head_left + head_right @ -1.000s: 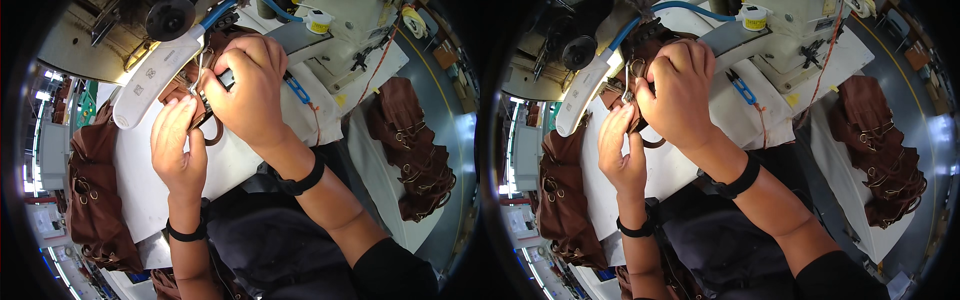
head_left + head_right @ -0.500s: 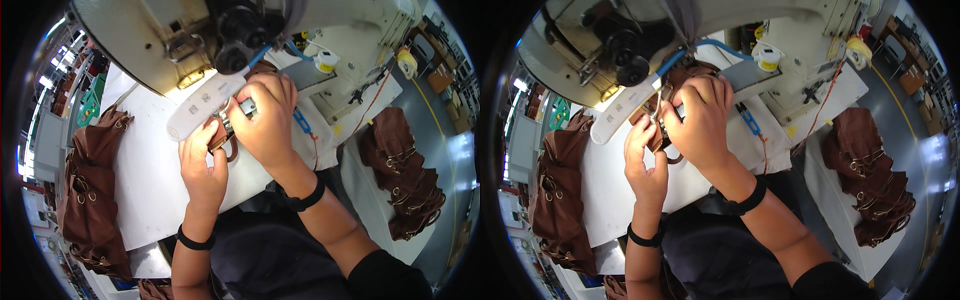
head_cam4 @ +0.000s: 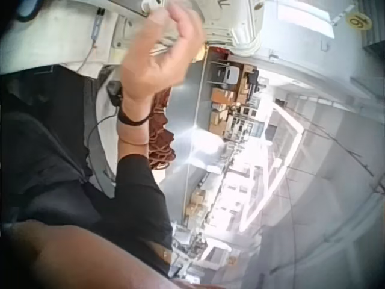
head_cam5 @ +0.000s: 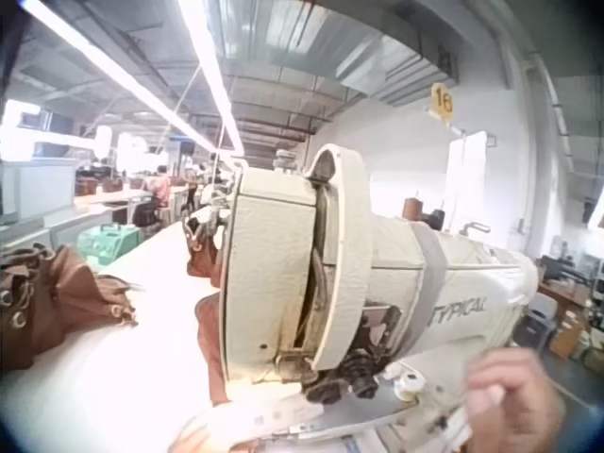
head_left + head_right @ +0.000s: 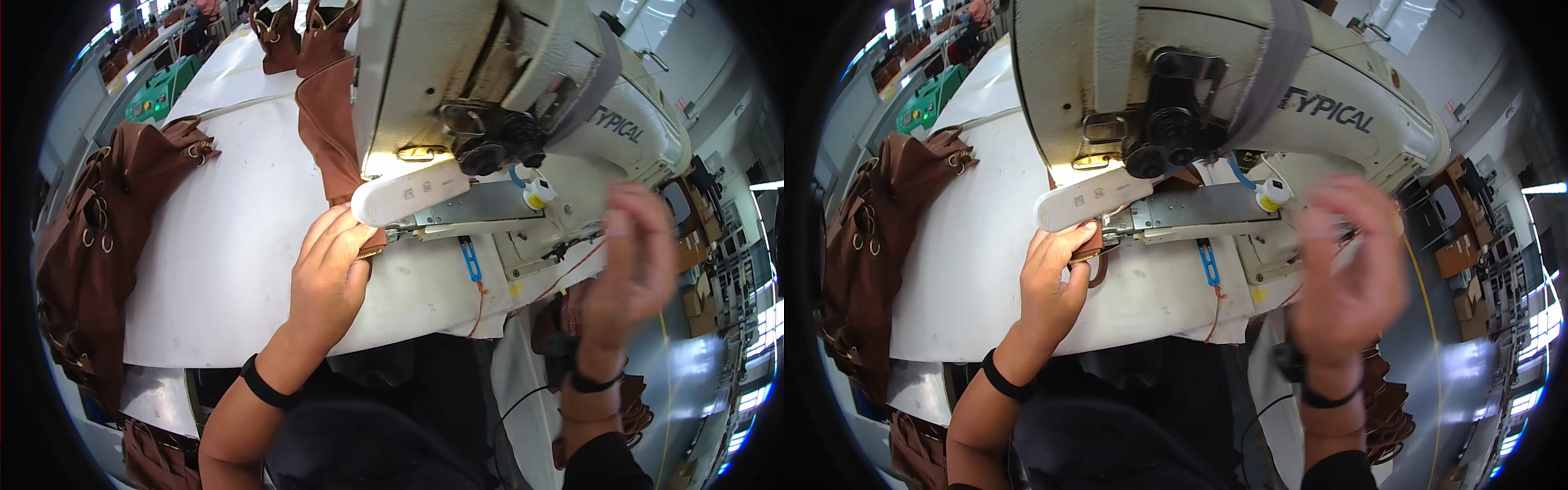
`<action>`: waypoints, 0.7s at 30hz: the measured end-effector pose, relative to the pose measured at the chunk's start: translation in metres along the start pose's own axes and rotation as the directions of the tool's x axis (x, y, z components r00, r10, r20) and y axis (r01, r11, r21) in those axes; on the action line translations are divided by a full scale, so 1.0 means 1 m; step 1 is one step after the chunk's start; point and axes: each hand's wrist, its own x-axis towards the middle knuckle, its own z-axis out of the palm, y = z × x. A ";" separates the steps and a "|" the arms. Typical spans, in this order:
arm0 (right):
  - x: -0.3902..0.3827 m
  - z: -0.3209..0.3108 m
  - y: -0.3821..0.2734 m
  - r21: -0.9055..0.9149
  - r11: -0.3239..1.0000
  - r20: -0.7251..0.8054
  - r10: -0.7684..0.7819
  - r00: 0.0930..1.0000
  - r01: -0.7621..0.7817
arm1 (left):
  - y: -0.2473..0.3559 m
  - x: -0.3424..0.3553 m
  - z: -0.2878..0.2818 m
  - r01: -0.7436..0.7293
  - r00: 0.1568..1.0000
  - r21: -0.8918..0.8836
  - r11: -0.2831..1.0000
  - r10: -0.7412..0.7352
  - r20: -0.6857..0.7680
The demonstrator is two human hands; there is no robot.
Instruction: The person operates an industrial sewing machine to stitch a zipper onto a brown fabric bag. They guide the bag under the needle, align the zipper tape, and sew along the edge. The person periodically stops to adjust the bag's position and inspect the stitching quality.
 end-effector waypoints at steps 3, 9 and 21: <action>0.066 -0.061 0.041 -0.185 0.979 -0.236 -0.124 0.964 0.080 | 0.000 0.001 0.003 -0.016 1.000 -0.026 1.000 0.016 0.007; 0.249 -0.196 0.262 -0.698 0.693 0.158 0.394 0.906 -0.179 | 0.006 0.009 0.004 -0.057 0.997 -0.038 0.998 0.059 0.041; 0.044 -0.131 0.297 -0.248 0.840 -0.457 0.339 0.822 -0.484 | 0.003 0.009 -0.004 -0.052 0.997 0.055 0.997 0.048 0.067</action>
